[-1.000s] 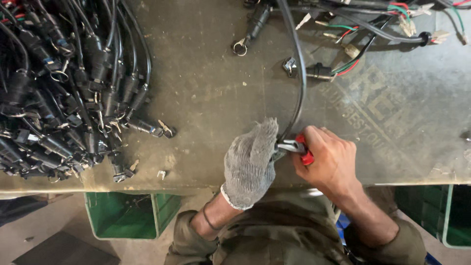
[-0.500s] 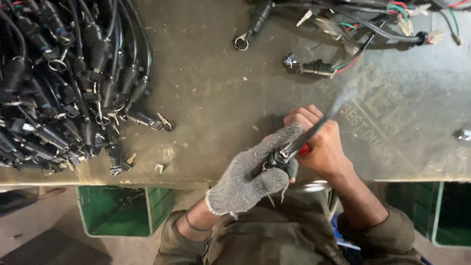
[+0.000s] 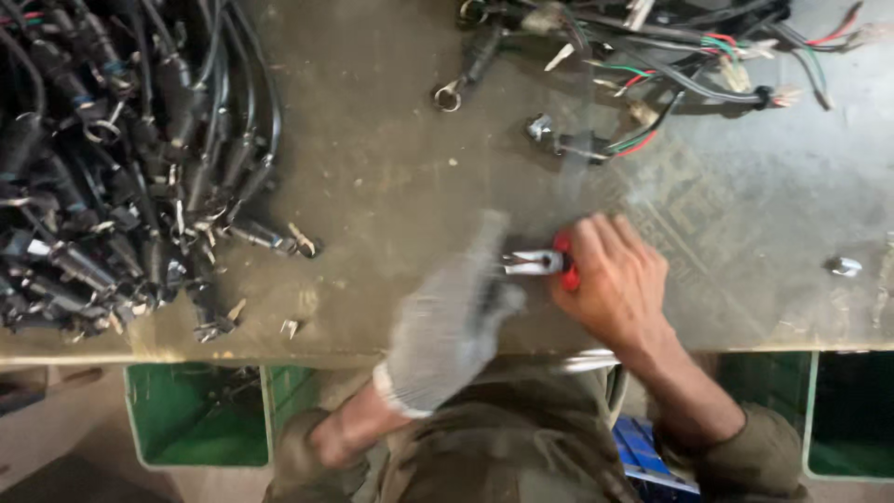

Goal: The person repeatedly picks up ignition switch assemblies from a pile on a metal table, uses pliers to strip or adjust the wires, and places the units back on the table. The person wears a glove on the left hand and handles the tools with the right hand.

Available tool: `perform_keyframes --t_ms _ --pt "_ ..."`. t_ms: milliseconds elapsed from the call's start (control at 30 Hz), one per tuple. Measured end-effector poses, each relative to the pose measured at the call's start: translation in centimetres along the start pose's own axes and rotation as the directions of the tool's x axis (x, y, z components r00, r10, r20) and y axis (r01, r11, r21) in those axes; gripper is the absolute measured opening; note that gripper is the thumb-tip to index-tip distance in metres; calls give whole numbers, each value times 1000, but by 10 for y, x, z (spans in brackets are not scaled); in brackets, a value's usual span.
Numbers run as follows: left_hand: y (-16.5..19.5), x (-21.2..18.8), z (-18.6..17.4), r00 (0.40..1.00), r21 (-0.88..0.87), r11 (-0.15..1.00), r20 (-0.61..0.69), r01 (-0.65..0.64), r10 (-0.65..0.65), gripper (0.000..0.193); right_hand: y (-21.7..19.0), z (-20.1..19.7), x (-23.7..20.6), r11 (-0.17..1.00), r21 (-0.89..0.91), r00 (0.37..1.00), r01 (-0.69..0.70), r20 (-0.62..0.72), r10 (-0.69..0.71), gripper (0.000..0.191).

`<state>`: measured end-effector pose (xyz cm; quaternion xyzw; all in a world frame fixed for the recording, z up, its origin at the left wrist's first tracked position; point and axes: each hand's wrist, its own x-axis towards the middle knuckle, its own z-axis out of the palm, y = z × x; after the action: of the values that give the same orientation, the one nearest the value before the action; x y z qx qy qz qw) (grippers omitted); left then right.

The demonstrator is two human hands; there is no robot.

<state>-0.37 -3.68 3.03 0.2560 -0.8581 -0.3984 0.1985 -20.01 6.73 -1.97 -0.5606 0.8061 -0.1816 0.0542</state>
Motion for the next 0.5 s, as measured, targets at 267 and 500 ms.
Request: perform_keyframes --t_ms 267,500 --pt "-29 29 -86 840 639 731 -514 241 172 77 77 -52 28 963 -201 972 181 -111 -206 45" --pt "18 61 16 964 488 862 -136 -136 228 76 47 -84 67 928 -73 913 365 -167 -372 38"
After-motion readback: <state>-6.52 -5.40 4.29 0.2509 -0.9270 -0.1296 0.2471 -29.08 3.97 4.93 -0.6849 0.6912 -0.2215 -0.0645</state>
